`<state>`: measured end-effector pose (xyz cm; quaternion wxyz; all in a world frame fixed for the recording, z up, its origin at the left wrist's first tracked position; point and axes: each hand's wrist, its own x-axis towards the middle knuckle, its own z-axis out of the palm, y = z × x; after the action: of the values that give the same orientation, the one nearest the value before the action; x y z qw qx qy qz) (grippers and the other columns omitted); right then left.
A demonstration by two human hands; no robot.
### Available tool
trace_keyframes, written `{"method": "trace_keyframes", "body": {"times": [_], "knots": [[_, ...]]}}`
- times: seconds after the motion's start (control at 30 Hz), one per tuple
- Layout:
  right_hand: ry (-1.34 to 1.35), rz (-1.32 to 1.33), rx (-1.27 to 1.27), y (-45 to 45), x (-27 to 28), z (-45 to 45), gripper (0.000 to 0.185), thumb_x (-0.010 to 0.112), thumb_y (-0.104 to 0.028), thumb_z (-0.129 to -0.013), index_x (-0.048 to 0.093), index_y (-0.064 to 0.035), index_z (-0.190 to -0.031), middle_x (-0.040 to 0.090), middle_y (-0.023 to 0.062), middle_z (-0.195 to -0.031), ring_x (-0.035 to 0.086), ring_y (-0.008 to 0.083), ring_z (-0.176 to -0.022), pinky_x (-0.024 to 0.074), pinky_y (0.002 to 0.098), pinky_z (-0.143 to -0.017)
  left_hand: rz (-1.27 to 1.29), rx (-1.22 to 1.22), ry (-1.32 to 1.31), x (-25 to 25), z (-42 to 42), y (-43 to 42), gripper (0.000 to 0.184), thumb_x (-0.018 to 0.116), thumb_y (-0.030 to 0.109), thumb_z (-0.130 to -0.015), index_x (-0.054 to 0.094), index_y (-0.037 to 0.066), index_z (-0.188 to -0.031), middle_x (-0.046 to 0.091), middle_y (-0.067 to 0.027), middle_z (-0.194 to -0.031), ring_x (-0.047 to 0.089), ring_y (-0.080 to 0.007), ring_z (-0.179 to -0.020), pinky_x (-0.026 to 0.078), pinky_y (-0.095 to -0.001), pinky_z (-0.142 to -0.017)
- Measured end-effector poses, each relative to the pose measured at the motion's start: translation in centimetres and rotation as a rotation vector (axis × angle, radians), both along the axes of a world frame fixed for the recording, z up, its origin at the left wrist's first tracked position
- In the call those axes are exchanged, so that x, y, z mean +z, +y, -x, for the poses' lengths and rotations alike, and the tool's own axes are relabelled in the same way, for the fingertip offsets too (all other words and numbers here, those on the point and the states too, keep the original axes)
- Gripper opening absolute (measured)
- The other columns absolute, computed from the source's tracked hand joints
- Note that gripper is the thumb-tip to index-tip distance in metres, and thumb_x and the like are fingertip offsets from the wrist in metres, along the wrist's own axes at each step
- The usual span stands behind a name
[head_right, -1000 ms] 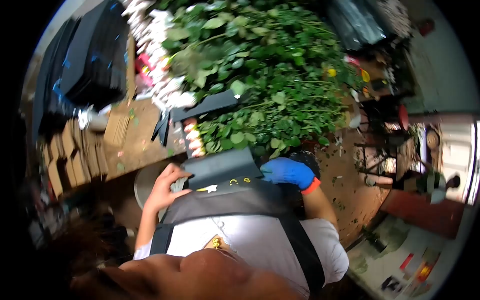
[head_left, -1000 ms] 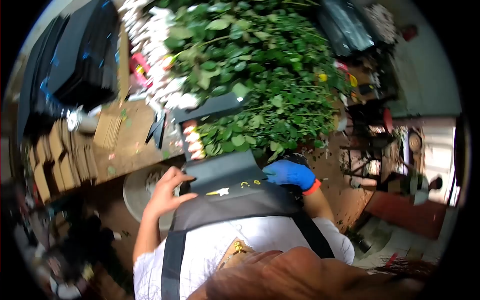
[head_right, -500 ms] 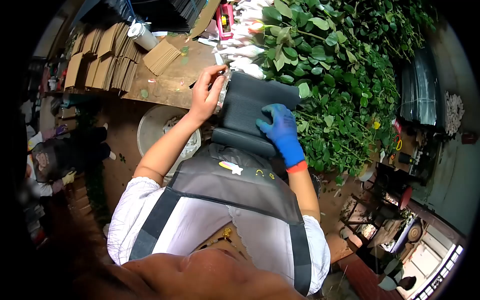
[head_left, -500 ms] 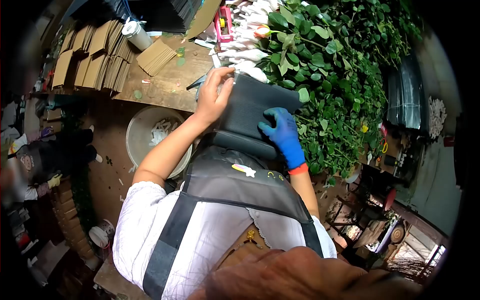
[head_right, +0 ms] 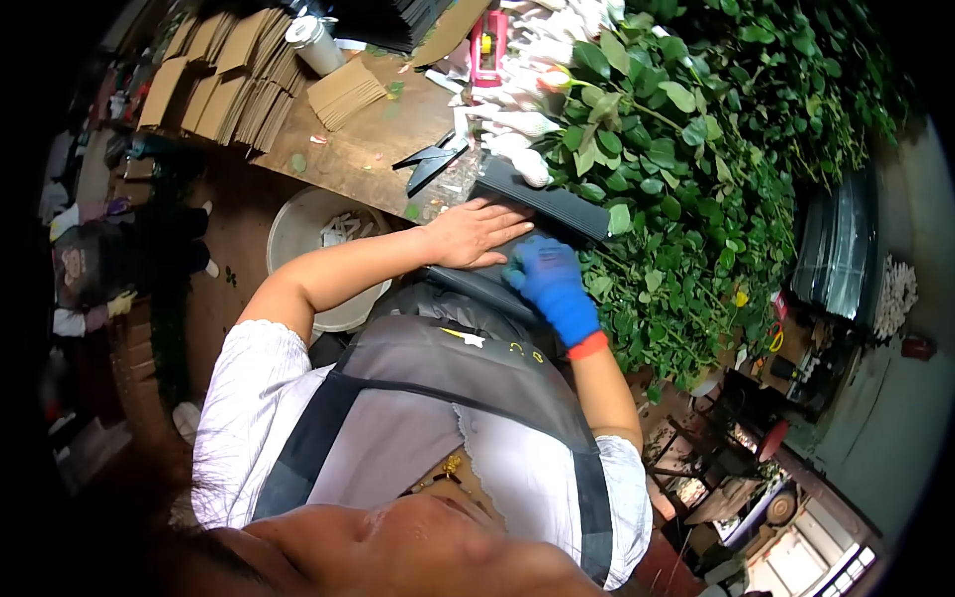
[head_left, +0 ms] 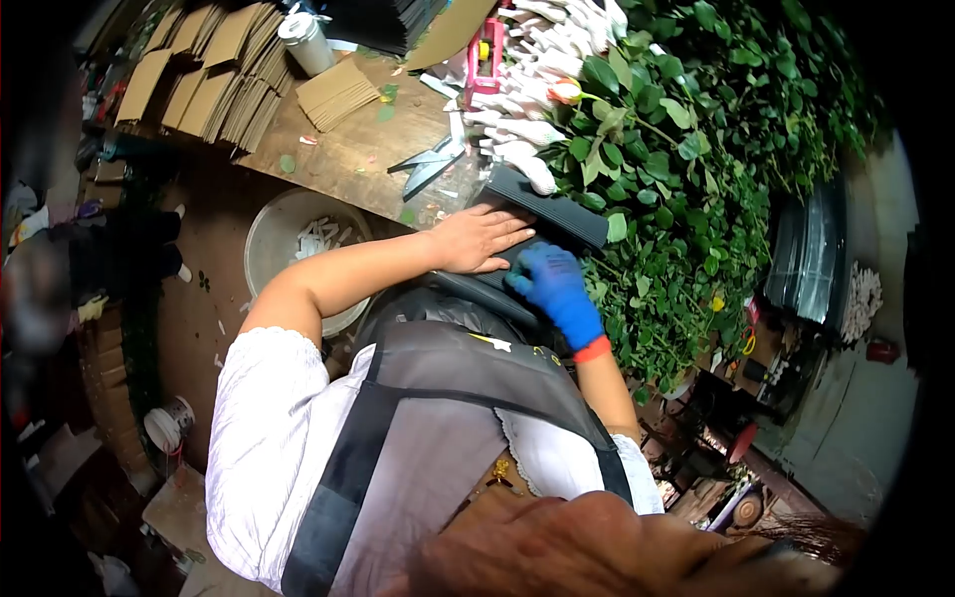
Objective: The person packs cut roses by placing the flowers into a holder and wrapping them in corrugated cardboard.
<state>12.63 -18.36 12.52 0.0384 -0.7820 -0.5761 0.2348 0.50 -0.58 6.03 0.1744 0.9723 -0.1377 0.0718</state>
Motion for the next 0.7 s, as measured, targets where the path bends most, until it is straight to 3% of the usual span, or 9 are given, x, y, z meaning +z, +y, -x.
{"method": "trace_keyframes", "body": {"times": [0.07,0.17,0.2,0.33,0.4,0.47,0.53,0.57,0.7], "knots": [[-0.108,-0.065,0.057,0.4,-3.7,0.6,0.029,0.073,-0.039,-0.08,0.066,-0.0106,-0.086,0.067,0.0148,-0.091,0.065,0.0337,-0.085,0.0515,0.0454,-0.074,-0.031,-0.008,0.004,-0.4,-0.1,0.1,0.068,0.056,0.041,-0.094,0.038,0.01,-0.151,0.044,-0.0083,-0.151,0.046,-0.0234,-0.133,0.036,-0.0398,-0.109],[-0.017,0.255,0.175,3.2,1.1,-0.1,0.03,0.072,-0.041,-0.081,0.068,-0.0126,-0.09,0.068,0.0154,-0.094,0.065,0.034,-0.088,0.0523,0.0453,-0.076,0.015,-0.002,-0.034,-0.8,0.0,-0.3,0.065,0.055,0.038,-0.093,0.039,0.012,-0.15,0.042,-0.0085,-0.153,0.045,-0.0235,-0.135,0.034,-0.0423,-0.11],[0.019,0.136,0.2,4.5,2.6,0.4,0.029,0.072,-0.04,-0.082,0.069,-0.0129,-0.09,0.068,0.0149,-0.094,0.065,0.0338,-0.088,0.0523,0.0453,-0.076,0.014,-0.01,-0.032,-1.1,-0.2,0.1,0.064,0.055,0.037,-0.093,0.039,0.012,-0.15,0.042,-0.0092,-0.153,0.045,-0.0239,-0.135,0.034,-0.0425,-0.11],[0.145,-0.335,0.275,12.2,3.7,4.1,0.029,0.068,-0.035,-0.087,0.068,-0.0156,-0.109,0.068,0.0111,-0.105,0.065,0.032,-0.093,0.0517,0.0426,-0.082,0.983,-0.091,0.089,-7.0,-1.5,-0.4,0.048,0.053,0.033,-0.093,0.052,0.008,-0.135,0.052,-0.015,-0.138,0.049,-0.0285,-0.127,0.037,-0.0406,-0.11],[0.091,-0.599,0.298,18.4,-0.2,5.5,0.041,0.068,-0.032,-0.086,0.061,-0.0127,-0.122,0.066,0.0132,-0.113,0.064,0.034,-0.097,0.0506,0.0438,-0.085,0.151,-0.015,0.284,0.1,-0.5,0.1,0.052,0.039,0.032,-0.103,0.039,0.007,-0.149,0.043,-0.0144,-0.152,0.043,-0.0267,-0.138,0.033,-0.0384,-0.116],[-0.005,-0.516,0.339,25.7,-2.2,6.3,0.055,0.07,-0.031,-0.083,0.054,-0.0115,-0.132,0.06,0.0164,-0.124,0.061,0.0361,-0.106,0.0484,0.0446,-0.093,0.5,-0.038,0.088,-5.4,-0.6,-1.5,0.053,0.037,0.033,-0.104,0.036,0.008,-0.151,0.039,-0.0151,-0.154,0.039,-0.0288,-0.141,0.027,-0.0391,-0.119],[-0.096,-0.491,0.384,31.7,-4.1,6.7,0.065,0.072,-0.031,-0.08,0.049,-0.0101,-0.137,0.056,0.0165,-0.133,0.055,0.0347,-0.118,0.0443,0.0447,-0.1,0.52,0.063,0.174,2.2,-0.2,0.5,0.047,0.051,0.032,-0.099,0.052,0.006,-0.138,0.051,-0.0176,-0.143,0.047,-0.0322,-0.132,0.032,-0.0431,-0.114],[-0.136,-0.475,0.393,34.4,-4.9,6.9,0.065,0.07,-0.03,-0.082,0.048,-0.0097,-0.139,0.055,0.0163,-0.135,0.053,0.0339,-0.121,0.0427,0.0447,-0.102,0.559,0.107,-0.09,-0.1,-0.5,-0.3,0.043,0.058,0.03,-0.094,0.059,0.006,-0.13,0.055,-0.017,-0.138,0.05,-0.0331,-0.127,0.036,-0.0441,-0.11],[-0.383,-0.419,0.405,43.9,-9.3,6.6,0.06,0.061,-0.025,-0.087,0.044,-0.0096,-0.143,0.05,0.0158,-0.142,0.048,0.031,-0.129,0.0387,0.0441,-0.107,1.238,0.108,-0.198,-6.4,-0.6,-2.3,0.049,0.07,0.028,-0.09,0.059,0.008,-0.133,0.055,-0.0122,-0.14,0.048,-0.0297,-0.131,0.035,-0.0423,-0.111]]}}
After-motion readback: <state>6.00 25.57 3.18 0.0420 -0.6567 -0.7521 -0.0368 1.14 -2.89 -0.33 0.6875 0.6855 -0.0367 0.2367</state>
